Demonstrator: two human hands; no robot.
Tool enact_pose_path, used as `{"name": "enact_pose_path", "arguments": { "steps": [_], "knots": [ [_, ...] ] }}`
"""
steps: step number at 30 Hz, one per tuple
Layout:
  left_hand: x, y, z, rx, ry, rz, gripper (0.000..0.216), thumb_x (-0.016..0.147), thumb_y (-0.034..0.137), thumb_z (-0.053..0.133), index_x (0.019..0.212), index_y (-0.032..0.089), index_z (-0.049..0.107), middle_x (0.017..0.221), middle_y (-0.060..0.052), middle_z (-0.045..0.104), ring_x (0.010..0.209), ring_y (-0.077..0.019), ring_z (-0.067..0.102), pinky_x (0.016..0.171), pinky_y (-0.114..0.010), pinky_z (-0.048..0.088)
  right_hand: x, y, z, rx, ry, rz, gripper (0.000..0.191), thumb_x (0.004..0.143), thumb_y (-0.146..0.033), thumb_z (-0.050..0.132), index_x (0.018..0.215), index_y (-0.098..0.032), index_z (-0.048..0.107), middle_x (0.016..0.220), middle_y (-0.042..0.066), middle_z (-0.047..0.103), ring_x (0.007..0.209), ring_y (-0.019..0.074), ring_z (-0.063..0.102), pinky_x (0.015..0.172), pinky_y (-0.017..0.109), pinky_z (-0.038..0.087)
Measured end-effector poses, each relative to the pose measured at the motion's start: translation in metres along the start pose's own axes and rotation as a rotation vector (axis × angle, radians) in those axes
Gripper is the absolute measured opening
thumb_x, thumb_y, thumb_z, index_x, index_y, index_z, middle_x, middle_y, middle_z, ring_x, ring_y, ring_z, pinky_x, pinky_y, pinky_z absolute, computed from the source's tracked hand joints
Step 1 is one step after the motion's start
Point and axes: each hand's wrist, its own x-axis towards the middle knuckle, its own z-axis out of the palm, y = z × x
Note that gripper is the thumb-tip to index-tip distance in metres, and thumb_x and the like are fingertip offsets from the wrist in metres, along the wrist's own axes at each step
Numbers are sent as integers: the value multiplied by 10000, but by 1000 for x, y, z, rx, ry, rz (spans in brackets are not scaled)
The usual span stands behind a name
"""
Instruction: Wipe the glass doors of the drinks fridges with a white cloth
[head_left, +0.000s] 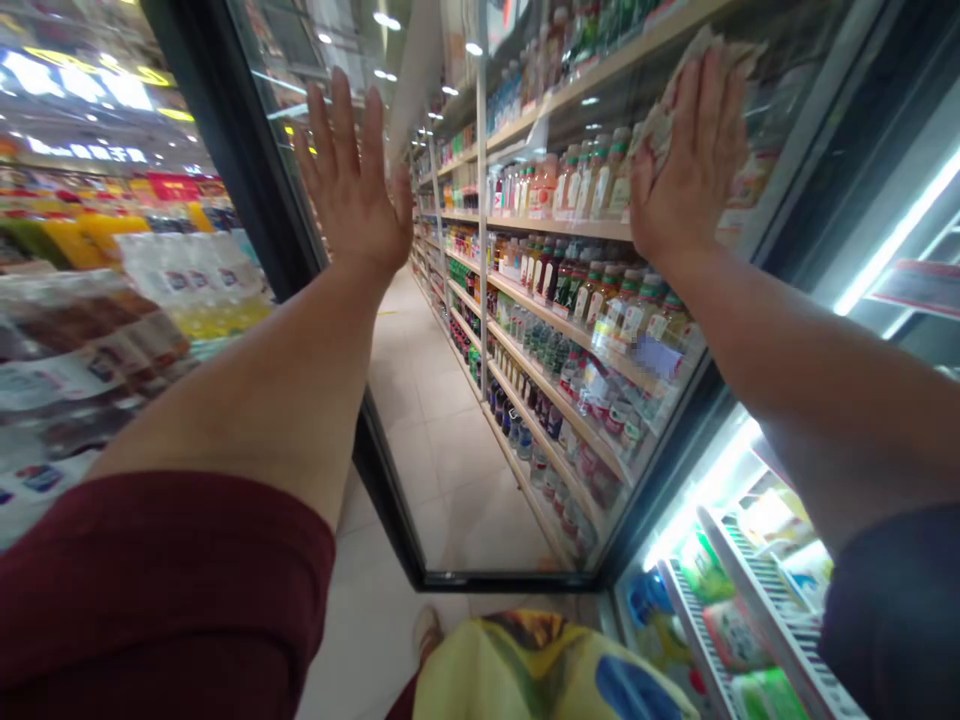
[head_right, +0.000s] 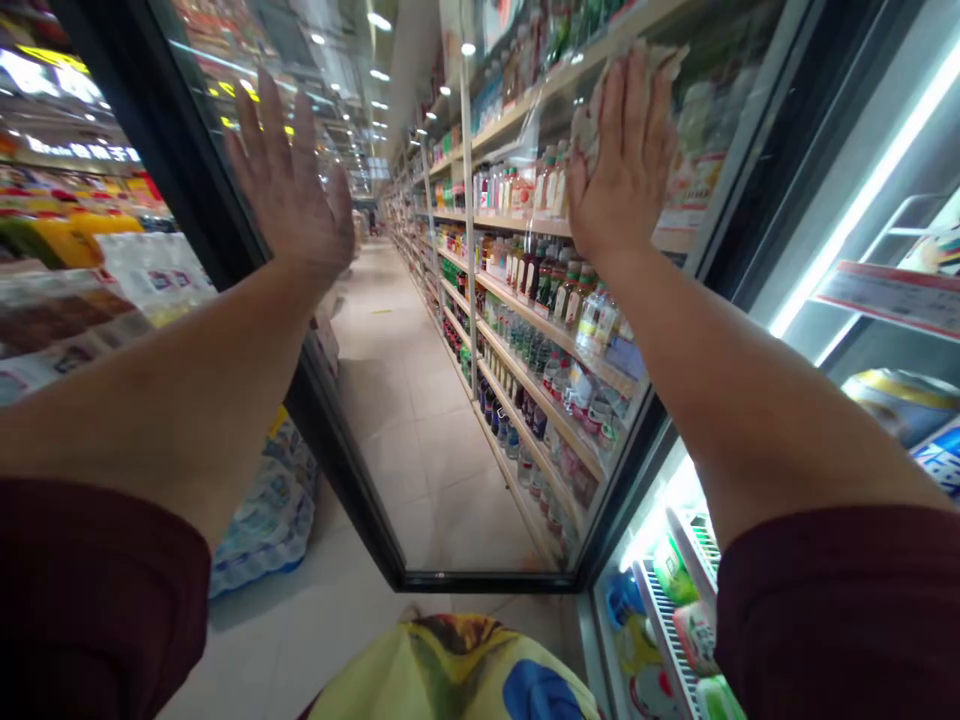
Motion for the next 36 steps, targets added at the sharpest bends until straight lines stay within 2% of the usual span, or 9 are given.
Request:
{"name": "enact_pose_path", "arguments": {
  "steps": [3, 6, 9, 12, 16, 21, 26, 30, 36],
  "knots": [
    [3, -3, 3, 31, -31, -32, 776, 985, 522, 415, 1688, 275, 200, 1743, 69, 74, 1616, -201, -28, 1285, -365, -173, 8, 2, -2, 17, 28, 44, 744, 1052, -512, 261, 1683, -130, 167, 1742, 45, 133, 1628, 282, 117, 1334, 435, 183],
    [2, -1, 0, -8, 10, -29, 737, 993, 505, 419, 1680, 320, 228, 1735, 118, 81, 1615, -186, -14, 1284, -338, -190, 5, 1, 1, 13, 59, 104, 731, 1055, -495, 251, 1684, -132, 167, 1742, 39, 137, 1626, 270, 121, 1335, 430, 182],
    [-2, 2, -2, -47, 41, 31, 689, 1037, 545, 341, 1679, 334, 206, 1734, 146, 48, 1612, -148, -52, 1275, -286, -198, 7, 1, 1, 2, 12, 80, 753, 1038, -448, 321, 1684, -100, 152, 1747, 55, 100, 1631, 285, 81, 1344, 455, 141],
    [-3, 0, 1, -35, 55, 59, 694, 1046, 569, 257, 1681, 296, 189, 1741, 120, 19, 1606, -141, -104, 1258, -275, -228, 21, 1, -4, 44, -1, 43, 764, 1017, -425, 325, 1684, -97, 147, 1747, 53, 93, 1633, 279, 62, 1340, 476, 128],
    [-2, 1, 2, -2, 58, 17, 701, 1022, 548, 320, 1675, 312, 224, 1739, 111, 74, 1613, -166, -20, 1283, -294, -179, 29, -8, -3, 90, 43, 145, 746, 1006, -397, 307, 1676, -97, 181, 1742, 49, 123, 1633, 279, 70, 1336, 491, 119],
    [-7, 12, -9, -3, 82, 54, 674, 1050, 522, 308, 1677, 288, 234, 1737, 106, 89, 1610, -179, 15, 1310, -325, -92, 17, -20, 0, 71, 12, 20, 751, 1029, -457, 279, 1679, -96, 173, 1743, 65, 114, 1634, 284, 58, 1339, 478, 112],
    [-8, 10, -6, 44, 105, 88, 682, 1056, 530, 261, 1677, 249, 237, 1737, 63, 109, 1606, -180, 9, 1299, -316, -118, 31, -33, -9, 16, -33, 50, 777, 1009, -354, 398, 1680, -67, 131, 1746, 84, 92, 1628, 327, 67, 1338, 493, 113],
    [-5, 6, -2, 31, 78, 77, 688, 1055, 533, 247, 1680, 251, 194, 1738, 57, 73, 1604, -161, -65, 1276, -307, -180, 26, -41, -6, 3, 11, 40, 750, 1064, -471, 292, 1673, -51, 172, 1738, 101, 134, 1626, 324, 105, 1340, 457, 141],
    [-6, 11, -6, -59, 73, 67, 657, 1056, 521, 286, 1668, 287, 233, 1738, 118, 51, 1608, -141, -72, 1289, -294, -170, 39, -47, -5, -53, -71, -69, 771, 1069, -490, 291, 1683, -63, 106, 1743, 112, 83, 1632, 317, 50, 1343, 478, 125]
  ]
}}
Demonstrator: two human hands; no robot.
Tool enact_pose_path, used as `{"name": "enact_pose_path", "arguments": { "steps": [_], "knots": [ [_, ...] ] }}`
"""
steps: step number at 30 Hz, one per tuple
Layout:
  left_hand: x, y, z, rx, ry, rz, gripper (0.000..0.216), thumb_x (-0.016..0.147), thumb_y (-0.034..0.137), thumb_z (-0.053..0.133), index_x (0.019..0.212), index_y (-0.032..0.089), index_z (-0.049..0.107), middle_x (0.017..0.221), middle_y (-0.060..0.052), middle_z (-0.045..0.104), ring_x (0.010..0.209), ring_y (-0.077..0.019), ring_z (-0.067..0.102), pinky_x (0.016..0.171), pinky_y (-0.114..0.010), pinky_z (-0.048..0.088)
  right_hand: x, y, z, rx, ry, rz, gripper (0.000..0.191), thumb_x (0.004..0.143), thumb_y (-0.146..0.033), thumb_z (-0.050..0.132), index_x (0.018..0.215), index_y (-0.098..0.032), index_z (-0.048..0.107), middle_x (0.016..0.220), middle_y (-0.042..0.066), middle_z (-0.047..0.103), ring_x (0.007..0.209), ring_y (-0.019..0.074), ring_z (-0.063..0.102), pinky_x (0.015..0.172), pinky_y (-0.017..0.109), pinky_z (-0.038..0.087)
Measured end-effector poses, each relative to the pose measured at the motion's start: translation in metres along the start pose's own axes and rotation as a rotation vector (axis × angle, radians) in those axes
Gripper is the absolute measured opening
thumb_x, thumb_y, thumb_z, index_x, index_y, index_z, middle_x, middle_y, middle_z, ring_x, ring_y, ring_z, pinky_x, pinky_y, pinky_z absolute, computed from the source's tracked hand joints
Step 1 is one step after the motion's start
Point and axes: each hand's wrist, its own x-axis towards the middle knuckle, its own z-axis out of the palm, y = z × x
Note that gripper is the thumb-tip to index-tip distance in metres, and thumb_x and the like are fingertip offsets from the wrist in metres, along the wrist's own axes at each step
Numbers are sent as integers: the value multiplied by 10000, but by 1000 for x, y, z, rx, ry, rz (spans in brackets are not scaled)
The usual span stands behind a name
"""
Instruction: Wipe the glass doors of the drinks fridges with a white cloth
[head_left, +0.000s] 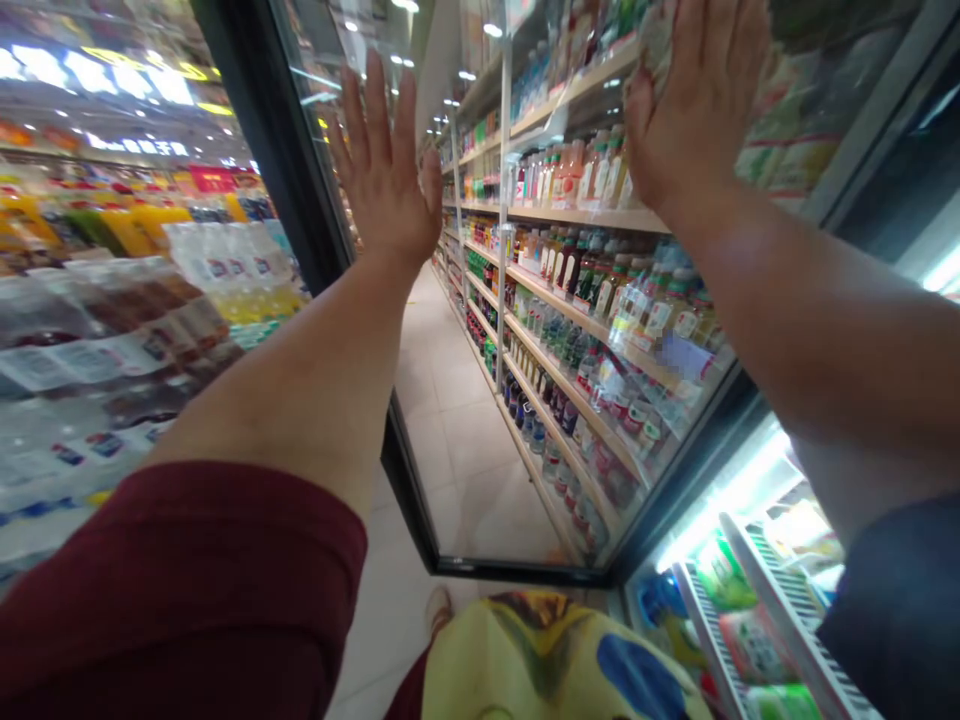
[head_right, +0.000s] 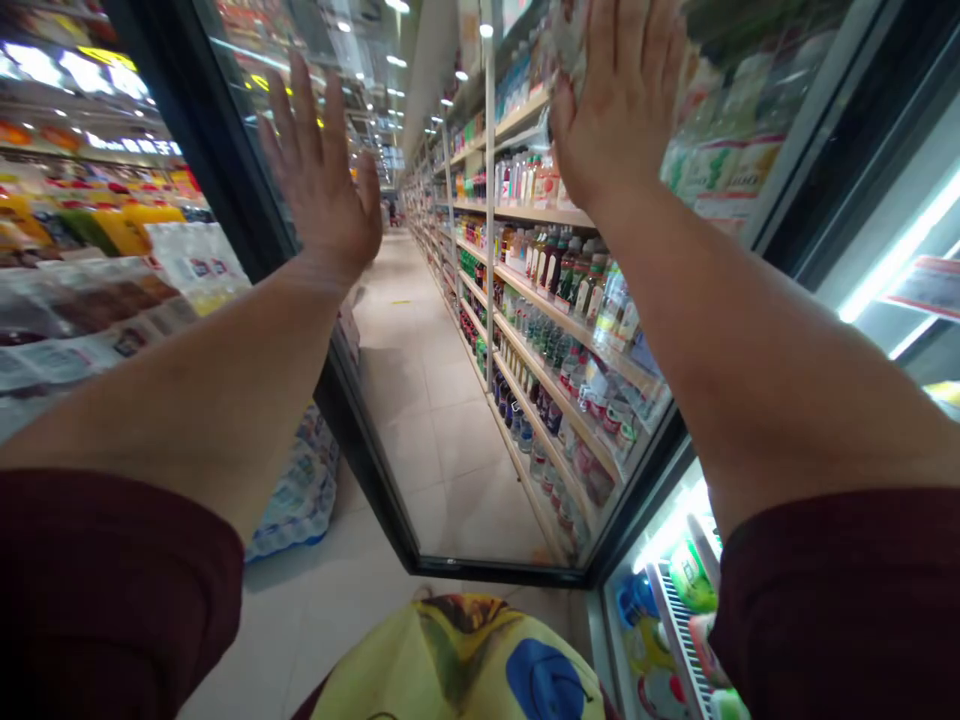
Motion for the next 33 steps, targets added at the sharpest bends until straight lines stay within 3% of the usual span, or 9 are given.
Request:
{"name": "enact_pose_path", "arguments": {
  "steps": [6, 10, 14, 18, 21, 24, 27, 29, 33],
  "knots": [
    [0, 12, -13, -61, -13, -60, 716, 1042, 637, 287, 1644, 252, 328, 1728, 65, 160, 1614, -133, -47, 1307, -297, -157, -8, -20, 1, 102, 93, 17, 749, 1066, -504, 270, 1674, -72, 196, 1735, 116, 143, 1629, 324, 99, 1335, 476, 147],
    [2, 20, -24, -147, -62, -91, 788, 1018, 728, 248, 1612, 226, 372, 1719, -6, 192, 1598, -148, -92, 1323, -345, -101, -1, -25, 2, 102, 39, -47, 758, 1052, -527, 277, 1671, -93, 212, 1733, 93, 159, 1633, 322, 60, 1334, 501, 139],
    [4, 21, -24, -17, -81, -89, 869, 999, 780, 97, 1624, 226, 336, 1714, -76, 212, 1596, -145, -52, 1308, -376, -32, 8, -32, 4, 140, 6, 3, 716, 1023, -424, 388, 1650, -96, 280, 1744, 80, 86, 1627, 349, 32, 1327, 549, 94],
    [3, 27, -29, 21, -96, -102, 978, 958, 805, 5, 1635, 176, 325, 1714, -84, 218, 1612, -184, 13, 1315, -419, -11, -2, -48, 8, 120, 35, -26, 759, 1004, -382, 401, 1684, -126, 179, 1746, 76, 105, 1628, 307, 89, 1340, 477, 89],
    [-1, 32, -39, -40, -76, -67, 879, 996, 763, 51, 1606, 212, 363, 1686, -123, 240, 1566, -70, -93, 1285, -358, 58, 2, -58, 7, 97, -68, -22, 844, 958, -321, 475, 1694, -139, 104, 1753, 53, 29, 1635, 302, 35, 1343, 477, 30],
    [-3, 33, -42, -63, -58, -50, 794, 1013, 723, 94, 1598, 260, 368, 1681, -99, 235, 1514, -18, -163, 1297, -350, 68, 11, -66, 5, 143, -94, -9, 837, 940, -265, 487, 1690, -143, 136, 1752, 61, -6, 1630, 318, 61, 1335, 493, 1],
    [-1, 30, -36, -79, -64, -97, 821, 995, 741, 129, 1614, 259, 372, 1704, -17, 199, 1576, -79, -93, 1317, -324, -35, 9, -73, 6, 128, -68, 12, 829, 934, -225, 469, 1690, -151, 138, 1753, 41, 11, 1630, 304, 58, 1338, 484, 17],
    [0, 28, -30, -87, -54, -123, 846, 981, 757, 148, 1616, 251, 385, 1709, 31, 190, 1603, -109, -44, 1316, -303, -78, 8, -74, 10, 122, -18, -66, 824, 950, -262, 461, 1693, -152, 122, 1752, 37, 48, 1629, 303, 49, 1341, 469, 31],
    [1, 24, -25, -51, -26, -84, 812, 1015, 766, 160, 1611, 256, 373, 1707, -41, 239, 1591, -119, -73, 1318, -391, 28, 21, -73, 21, 168, -31, -158, 850, 936, -314, 504, 1691, -166, 143, 1751, 55, 45, 1624, 328, 67, 1333, 498, -9]
  ]
}}
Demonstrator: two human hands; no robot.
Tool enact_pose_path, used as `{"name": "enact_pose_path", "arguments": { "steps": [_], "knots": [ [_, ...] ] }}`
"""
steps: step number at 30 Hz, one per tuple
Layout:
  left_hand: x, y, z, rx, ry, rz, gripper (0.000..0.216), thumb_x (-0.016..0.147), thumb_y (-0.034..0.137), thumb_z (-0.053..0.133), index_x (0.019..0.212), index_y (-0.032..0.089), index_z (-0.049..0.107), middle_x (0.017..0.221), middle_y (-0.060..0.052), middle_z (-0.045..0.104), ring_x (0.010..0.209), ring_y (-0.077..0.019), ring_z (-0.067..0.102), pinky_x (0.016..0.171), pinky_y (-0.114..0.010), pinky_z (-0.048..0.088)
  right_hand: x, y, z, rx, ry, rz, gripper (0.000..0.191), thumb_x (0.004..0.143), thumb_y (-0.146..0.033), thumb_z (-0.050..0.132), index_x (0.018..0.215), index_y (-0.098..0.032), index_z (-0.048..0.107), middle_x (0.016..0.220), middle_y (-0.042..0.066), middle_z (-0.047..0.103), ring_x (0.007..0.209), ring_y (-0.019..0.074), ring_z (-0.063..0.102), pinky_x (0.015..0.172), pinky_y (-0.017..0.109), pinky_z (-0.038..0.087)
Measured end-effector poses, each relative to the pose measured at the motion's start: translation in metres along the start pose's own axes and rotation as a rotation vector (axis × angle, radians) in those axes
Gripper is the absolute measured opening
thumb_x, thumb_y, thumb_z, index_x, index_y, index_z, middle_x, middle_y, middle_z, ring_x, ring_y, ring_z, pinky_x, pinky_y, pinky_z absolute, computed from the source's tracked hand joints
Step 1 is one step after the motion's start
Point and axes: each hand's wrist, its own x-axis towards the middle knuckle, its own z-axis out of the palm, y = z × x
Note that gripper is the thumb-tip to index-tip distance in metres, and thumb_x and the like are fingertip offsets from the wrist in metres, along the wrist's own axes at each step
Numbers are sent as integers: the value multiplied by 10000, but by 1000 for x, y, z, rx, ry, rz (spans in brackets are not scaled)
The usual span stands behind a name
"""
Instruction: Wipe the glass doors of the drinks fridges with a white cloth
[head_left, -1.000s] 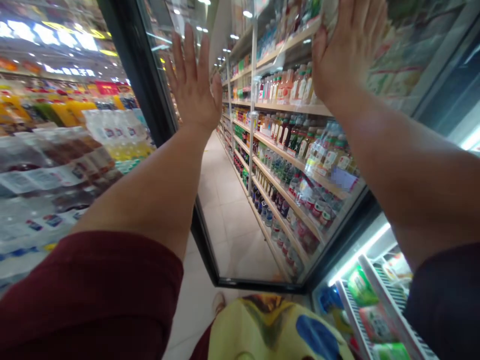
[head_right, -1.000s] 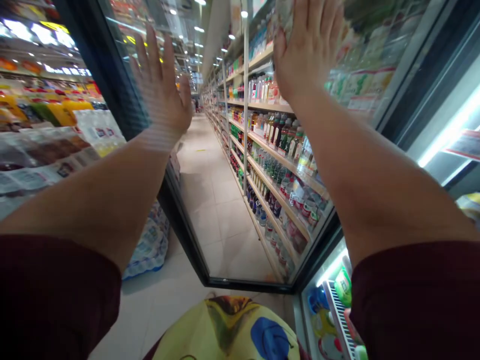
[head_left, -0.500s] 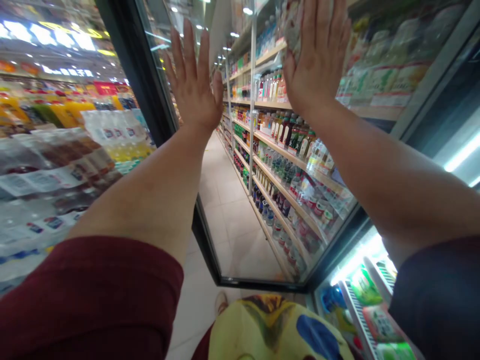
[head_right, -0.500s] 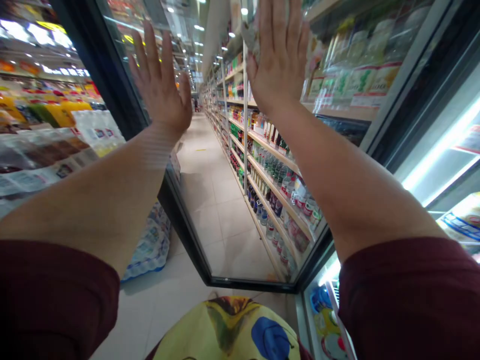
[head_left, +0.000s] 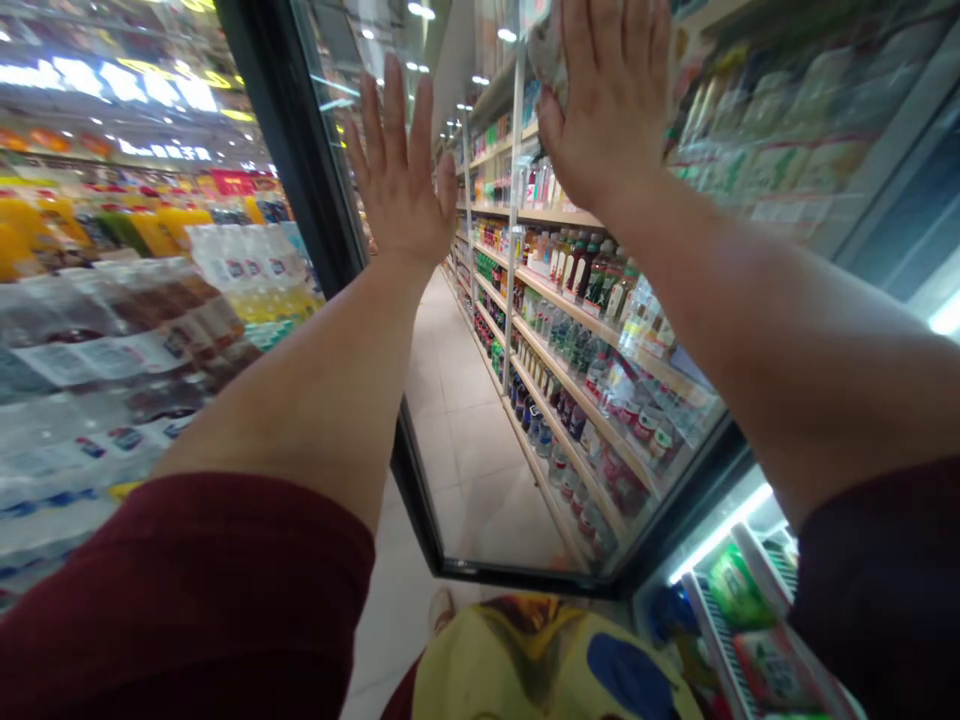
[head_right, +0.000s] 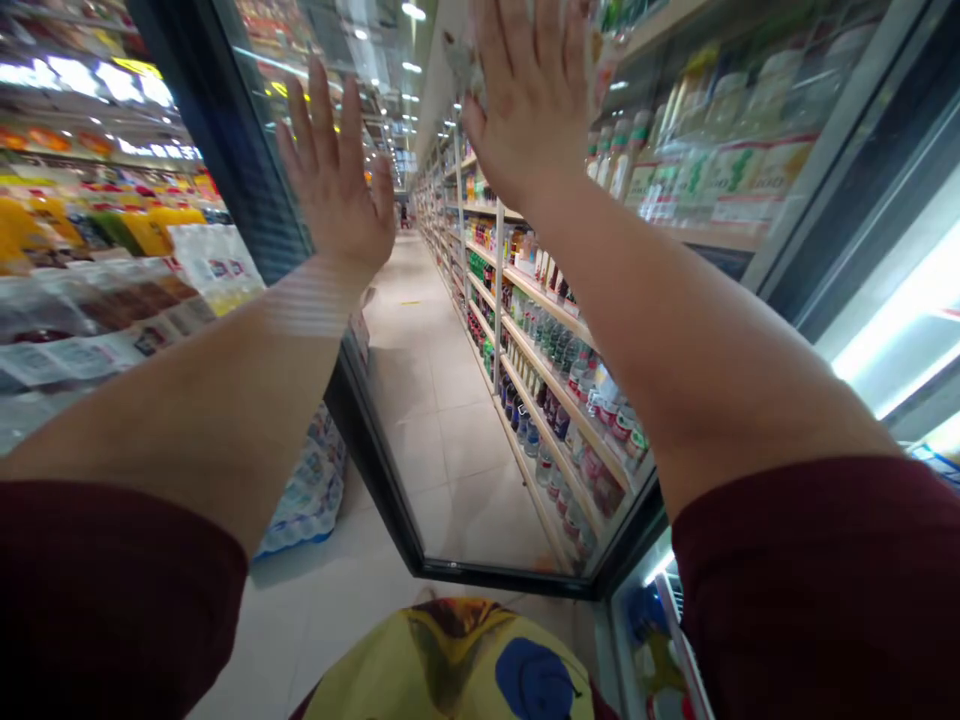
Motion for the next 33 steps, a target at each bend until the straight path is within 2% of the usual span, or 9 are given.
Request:
{"name": "enact_pose_path", "arguments": {
  "steps": [2, 5, 10, 15, 18, 22, 26, 29, 33],
  "knots": [
    [-1, -2, 0, 34, -16, 10, 775, 1044, 720, 194, 1634, 238, 335, 1712, -59, 231, 1608, -173, -23, 1318, -442, 52, 4, 1, 5, 20, 0, -1, 822, 950, -342, 496, 1687, -179, 170, 1751, 49, 43, 1620, 337, 86, 1328, 521, -23],
    [-2, -4, 2, 34, -40, -14, 715, 1051, 616, 268, 1657, 239, 317, 1730, 29, 165, 1620, -219, 36, 1335, -422, -33, -6, -4, 8, 2, 84, -14, 791, 975, -362, 467, 1687, -177, 173, 1748, 30, 92, 1622, 322, 93, 1338, 507, 26],
    [-1, -7, 7, 65, -37, -30, 735, 1032, 607, 276, 1662, 229, 307, 1728, 47, 166, 1617, -167, 22, 1316, -328, -94, -25, -13, -1, -15, 42, -173, 821, 969, -390, 485, 1684, -138, 171, 1740, 40, 146, 1616, 335, 129, 1348, 507, 99],
    [0, -7, 5, 31, -35, -52, 779, 1006, 698, 207, 1641, 266, 334, 1715, 66, 179, 1606, -91, -11, 1297, -254, -106, -19, -21, 3, 9, 55, -103, 768, 967, -318, 431, 1678, -151, 194, 1731, -2, 180, 1618, 312, 143, 1345, 534, 107],
    [-1, -6, 4, 49, -40, -25, 774, 1023, 687, 194, 1642, 243, 330, 1720, 22, 186, 1610, -132, -1, 1321, -332, -54, -11, -24, 8, 10, 86, -144, 788, 945, -290, 439, 1677, -151, 183, 1738, 5, 158, 1620, 307, 126, 1346, 524, 100],
    [-1, -6, 5, 72, -35, 4, 822, 1041, 709, 148, 1641, 175, 326, 1716, -75, 220, 1617, -215, 49, 1319, -464, 43, 13, -29, 3, -58, -87, -173, 818, 963, -281, 460, 1692, -232, 91, 1746, -20, 84, 1623, 303, 66, 1338, 530, 12],
    [-1, -4, 4, 33, -25, -9, 816, 1028, 760, 155, 1623, 236, 350, 1709, -56, 231, 1602, -167, -8, 1326, -421, 45, 22, -43, 2, -45, -106, -85, 729, 1024, -299, 406, 1689, -249, 111, 1740, -14, 108, 1619, 280, 74, 1329, 500, -16],
    [-1, -1, 1, 39, -50, -22, 905, 994, 798, 79, 1633, 207, 326, 1721, -27, 203, 1606, -172, -28, 1339, -448, 15, 19, -49, 3, -87, -90, -56, 823, 988, -208, 458, 1691, -264, 34, 1749, -41, 20, 1625, 271, 2, 1328, 482, -28],
    [-4, 8, -10, 76, -106, -16, 795, 1028, 679, 42, 1630, 230, 303, 1708, -80, 180, 1474, -1, -248, 1313, -348, 3, 22, -41, -1, -47, -139, -178, 756, 1007, -321, 440, 1687, -254, 116, 1734, -13, 140, 1609, 294, 120, 1319, 518, 11]
  ]
}}
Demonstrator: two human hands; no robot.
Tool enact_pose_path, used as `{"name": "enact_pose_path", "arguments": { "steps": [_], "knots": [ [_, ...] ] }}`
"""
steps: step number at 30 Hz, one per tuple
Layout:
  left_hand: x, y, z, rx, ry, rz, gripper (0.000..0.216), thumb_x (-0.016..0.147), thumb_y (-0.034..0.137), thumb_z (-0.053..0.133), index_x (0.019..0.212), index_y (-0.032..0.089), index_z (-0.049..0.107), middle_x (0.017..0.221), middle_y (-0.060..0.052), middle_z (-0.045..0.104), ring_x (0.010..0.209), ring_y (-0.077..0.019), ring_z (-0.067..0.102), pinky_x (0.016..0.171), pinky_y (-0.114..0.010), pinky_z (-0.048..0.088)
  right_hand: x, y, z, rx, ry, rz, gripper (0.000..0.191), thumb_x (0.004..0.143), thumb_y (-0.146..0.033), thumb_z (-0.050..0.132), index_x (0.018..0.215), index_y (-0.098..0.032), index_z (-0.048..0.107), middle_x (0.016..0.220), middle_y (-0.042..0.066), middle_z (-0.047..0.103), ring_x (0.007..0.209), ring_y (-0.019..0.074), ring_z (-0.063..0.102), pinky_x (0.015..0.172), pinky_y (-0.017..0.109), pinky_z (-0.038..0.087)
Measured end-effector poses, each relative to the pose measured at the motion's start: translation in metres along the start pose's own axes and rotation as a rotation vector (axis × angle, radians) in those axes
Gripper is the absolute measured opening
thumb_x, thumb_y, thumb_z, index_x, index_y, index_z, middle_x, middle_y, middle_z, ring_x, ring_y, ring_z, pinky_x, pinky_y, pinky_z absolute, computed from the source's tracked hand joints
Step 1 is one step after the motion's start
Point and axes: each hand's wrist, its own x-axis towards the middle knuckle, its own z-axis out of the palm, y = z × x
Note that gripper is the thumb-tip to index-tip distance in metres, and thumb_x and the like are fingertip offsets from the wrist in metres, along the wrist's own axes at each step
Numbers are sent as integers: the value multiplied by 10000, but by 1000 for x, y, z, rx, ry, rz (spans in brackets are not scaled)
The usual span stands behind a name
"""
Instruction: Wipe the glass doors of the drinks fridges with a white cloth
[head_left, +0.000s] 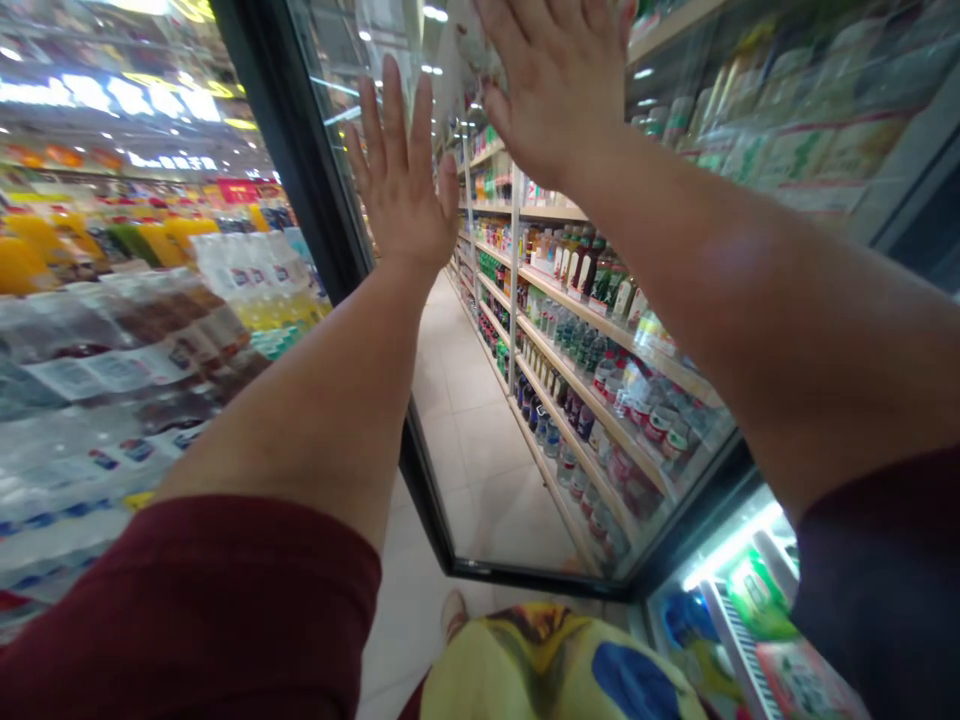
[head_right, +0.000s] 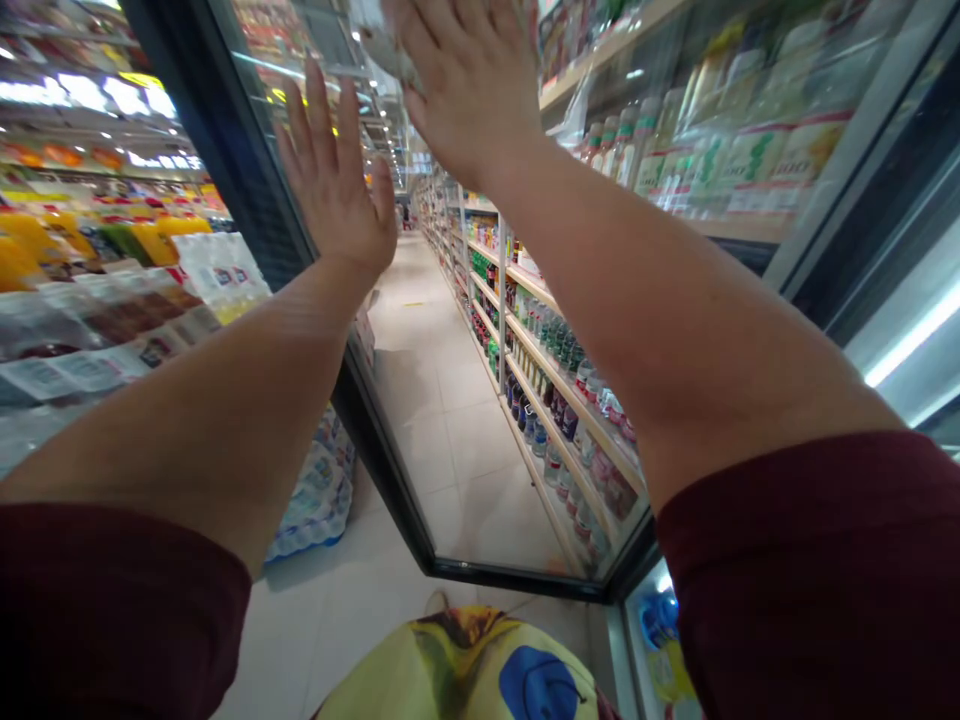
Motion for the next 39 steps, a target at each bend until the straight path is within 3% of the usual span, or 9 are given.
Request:
{"name": "enact_pose_path", "arguments": {
  "steps": [2, 5, 8, 10, 16, 21, 26, 32, 39],
  "knots": [
    [0, 3, -3, 17, -16, -18, 716, 1049, 602, 104, 1634, 230, 285, 1707, -78, 163, 1453, 45, -264, 1305, -319, -2, -5, 2, 3, 28, 35, 38, 721, 1015, -385, 419, 1679, -230, 181, 1715, 8, 212, 1600, 313, 158, 1318, 528, 21],
    [3, 2, 0, 27, -24, -69, 685, 1020, 529, 247, 1650, 262, 287, 1721, 37, 130, 1572, -39, -124, 1329, -336, -13, -27, -2, 14, -3, 93, 84, 763, 997, -308, 443, 1689, -201, 140, 1741, 8, 126, 1622, 310, 79, 1337, 516, 23],
    [7, -3, 8, 35, -21, -81, 709, 996, 513, 296, 1658, 261, 306, 1718, 85, 139, 1613, -126, 0, 1340, -357, -16, -45, -3, 20, -12, 107, -117, 723, 1033, -366, 387, 1689, -196, 135, 1747, -9, 97, 1630, 284, 88, 1355, 509, 86],
    [8, -7, 13, -3, 6, -68, 728, 1008, 588, 263, 1649, 248, 325, 1719, 67, 163, 1606, -104, -32, 1328, -322, -30, -47, 3, 17, -5, 96, -208, 729, 1031, -422, 395, 1685, -206, 155, 1743, -15, 116, 1628, 289, 112, 1352, 532, 110],
    [7, -11, 17, -13, 37, -57, 812, 980, 674, 208, 1653, 234, 319, 1716, 103, 149, 1606, -80, -32, 1290, -225, -107, -55, 19, 17, -1, 169, 10, 770, 1004, -403, 472, 1682, -166, 195, 1733, 36, 173, 1611, 353, 151, 1340, 552, 135],
    [8, -13, 17, -28, 31, -40, 793, 1000, 657, 210, 1657, 224, 303, 1727, 65, 156, 1612, -110, -13, 1295, -272, -97, -64, 30, 21, -13, 120, -212, 790, 985, -379, 479, 1684, -174, 174, 1739, 24, 141, 1618, 344, 130, 1337, 589, 132],
    [11, -33, 33, 92, 78, 45, 809, 1014, 660, 115, 1680, 220, 248, 1735, 6, 158, 1616, -211, 42, 1313, -380, -44, -58, 46, 10, 10, 186, 99, 761, 1006, -436, 474, 1677, -176, 226, 1733, 49, 167, 1608, 374, 150, 1330, 574, 131],
    [12, -46, 49, 35, 177, 135, 742, 1016, 630, 80, 1674, 314, 216, 1715, 202, -2, 1614, -146, -41, 1304, -284, -134, -77, 62, 6, -43, 163, -50, 752, 1032, -476, 420, 1683, -190, 177, 1738, 37, 152, 1614, 336, 162, 1336, 534, 157],
    [13, -41, 47, 71, 124, 78, 734, 1023, 627, 134, 1672, 299, 232, 1729, 156, 46, 1614, -148, -38, 1292, -267, -141, -88, 81, 7, -79, 217, 202, 756, 1015, -435, 393, 1678, -130, 196, 1733, 69, 180, 1613, 347, 154, 1335, 529, 157]
  ]
}}
